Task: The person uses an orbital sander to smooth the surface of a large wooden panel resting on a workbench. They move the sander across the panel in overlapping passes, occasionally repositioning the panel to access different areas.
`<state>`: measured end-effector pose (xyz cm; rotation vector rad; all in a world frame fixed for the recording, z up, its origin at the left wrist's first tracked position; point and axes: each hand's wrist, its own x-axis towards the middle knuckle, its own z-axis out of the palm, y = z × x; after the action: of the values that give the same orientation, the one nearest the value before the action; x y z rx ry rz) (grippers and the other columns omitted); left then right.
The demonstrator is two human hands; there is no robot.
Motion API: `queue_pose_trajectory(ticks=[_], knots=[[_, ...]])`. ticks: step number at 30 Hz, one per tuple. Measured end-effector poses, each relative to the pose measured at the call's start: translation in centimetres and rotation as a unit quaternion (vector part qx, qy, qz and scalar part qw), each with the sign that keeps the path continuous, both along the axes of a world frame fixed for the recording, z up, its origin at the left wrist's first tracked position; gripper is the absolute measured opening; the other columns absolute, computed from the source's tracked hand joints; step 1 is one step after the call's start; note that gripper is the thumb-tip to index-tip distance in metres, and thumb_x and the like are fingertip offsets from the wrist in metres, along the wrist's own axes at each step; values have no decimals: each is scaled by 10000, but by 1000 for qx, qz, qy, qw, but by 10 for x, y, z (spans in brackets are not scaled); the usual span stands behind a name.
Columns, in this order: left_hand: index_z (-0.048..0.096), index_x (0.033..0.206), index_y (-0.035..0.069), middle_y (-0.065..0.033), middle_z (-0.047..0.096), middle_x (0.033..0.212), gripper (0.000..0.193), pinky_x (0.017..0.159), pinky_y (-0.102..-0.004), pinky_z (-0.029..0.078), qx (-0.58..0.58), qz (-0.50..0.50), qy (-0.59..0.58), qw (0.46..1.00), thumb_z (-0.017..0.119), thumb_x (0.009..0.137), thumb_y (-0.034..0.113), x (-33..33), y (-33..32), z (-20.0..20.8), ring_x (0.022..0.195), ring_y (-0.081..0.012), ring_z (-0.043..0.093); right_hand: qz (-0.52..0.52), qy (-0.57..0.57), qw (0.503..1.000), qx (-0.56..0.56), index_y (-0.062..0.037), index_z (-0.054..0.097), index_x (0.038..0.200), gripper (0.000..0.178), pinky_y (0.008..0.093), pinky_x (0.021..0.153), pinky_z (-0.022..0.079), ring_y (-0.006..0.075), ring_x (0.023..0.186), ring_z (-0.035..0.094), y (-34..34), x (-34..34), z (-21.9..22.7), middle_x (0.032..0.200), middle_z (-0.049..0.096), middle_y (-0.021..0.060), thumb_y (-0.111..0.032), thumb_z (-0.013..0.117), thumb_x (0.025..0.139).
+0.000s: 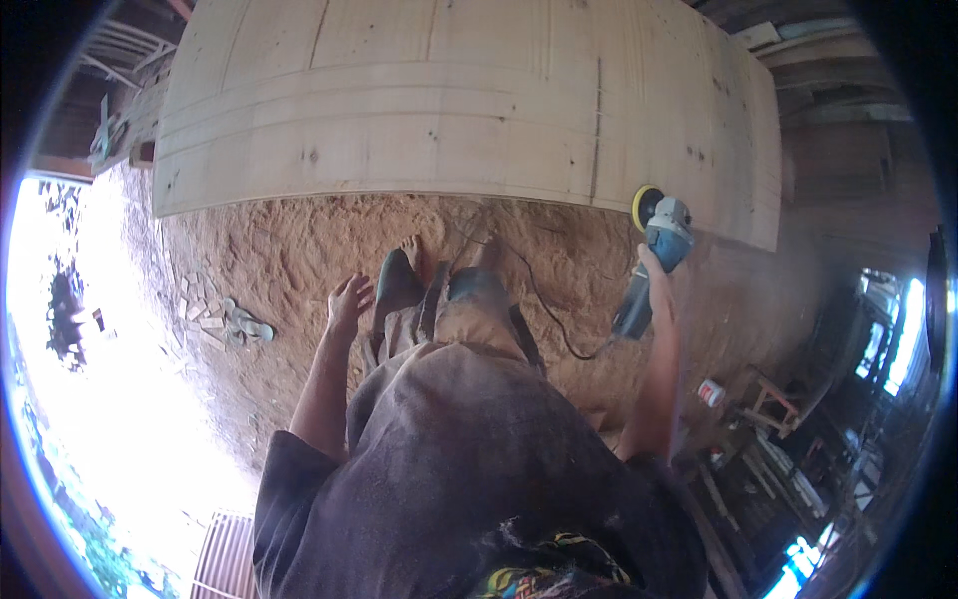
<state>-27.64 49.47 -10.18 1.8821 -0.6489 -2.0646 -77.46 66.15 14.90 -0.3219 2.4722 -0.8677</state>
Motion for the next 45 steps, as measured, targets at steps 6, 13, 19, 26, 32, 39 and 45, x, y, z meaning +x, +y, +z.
queue_pose_trajectory(ticks=[6, 13, 19, 26, 32, 39, 45], knots=[[599, 1380, 50, -80, 673, 1345, 472, 913, -387, 529, -5, 23, 0, 1000, 633, 1019, 351, 30, -17, -3, 1151, -221, 665, 187, -50, 981, -14, -31, 662, 1117, 467, 365, 719, 556, 204, 782, 697, -88, 118, -5, 928, 719, 110, -328, 823, 794], [618, 1350, 75, -64, 688, 1321, 413, 925, -400, 532, 28, 66, -16, 997, 629, 1024, 328, 80, 0, -14, 1170, -227, 662, 348, -29, 937, 13, 86, 542, 1254, 656, 518, 899, 557, 479, 1039, 691, -190, 228, -26, 1082, 686, 347, -297, 805, 792], [600, 1373, 82, -83, 668, 1362, 424, 959, -427, 527, 84, 106, -52, 989, 625, 1023, 321, 120, 23, -34, 1186, -252, 657, 307, 42, 950, 40, 85, 550, 1231, 615, 515, 881, 560, 466, 1002, 703, -163, 206, -21, 1061, 693, 324, -265, 800, 792], [601, 1368, 53, -88, 673, 1338, 464, 959, -421, 530, 46, 78, -18, 996, 643, 1015, 351, 108, 11, -44, 1190, -259, 654, 230, 16, 970, 83, 67, 546, 1266, 632, 488, 917, 535, 416, 1057, 682, -133, 174, -17, 1122, 673, 279, -247, 817, 788], [610, 1363, 77, -64, 681, 1330, 452, 932, -387, 527, 12, 49, -2, 999, 643, 1013, 361, 70, -17, -30, 1180, -226, 657, 203, 27, 976, 79, 60, 546, 1267, 652, 507, 915, 531, 444, 1056, 680, -110, 143, -12, 1116, 680, 299, -272, 822, 779], [632, 1337, 98, -45, 696, 1302, 398, 892, -378, 531, 40, 49, -39, 997, 639, 1011, 325, 48, -10, -33, 1142, -211, 673, 140, 67, 983, 99, 52, 598, 1205, 568, 439, 838, 552, 326, 948, 712, -68, 90, -20, 1040, 706, 209, -239, 826, 773], [597, 1370, 62, -76, 703, 1270, 449, 881, -391, 550, 42, 21, -20, 999, 640, 1012, 330, 21, 7, -30, 1083, -218, 687, 58, -5, 997, 47, 4, 653, 1108, 509, 422, 762, 549, 262, 828, 699, -19, 24, -17, 898, 700, 122, -321, 837, 762]])
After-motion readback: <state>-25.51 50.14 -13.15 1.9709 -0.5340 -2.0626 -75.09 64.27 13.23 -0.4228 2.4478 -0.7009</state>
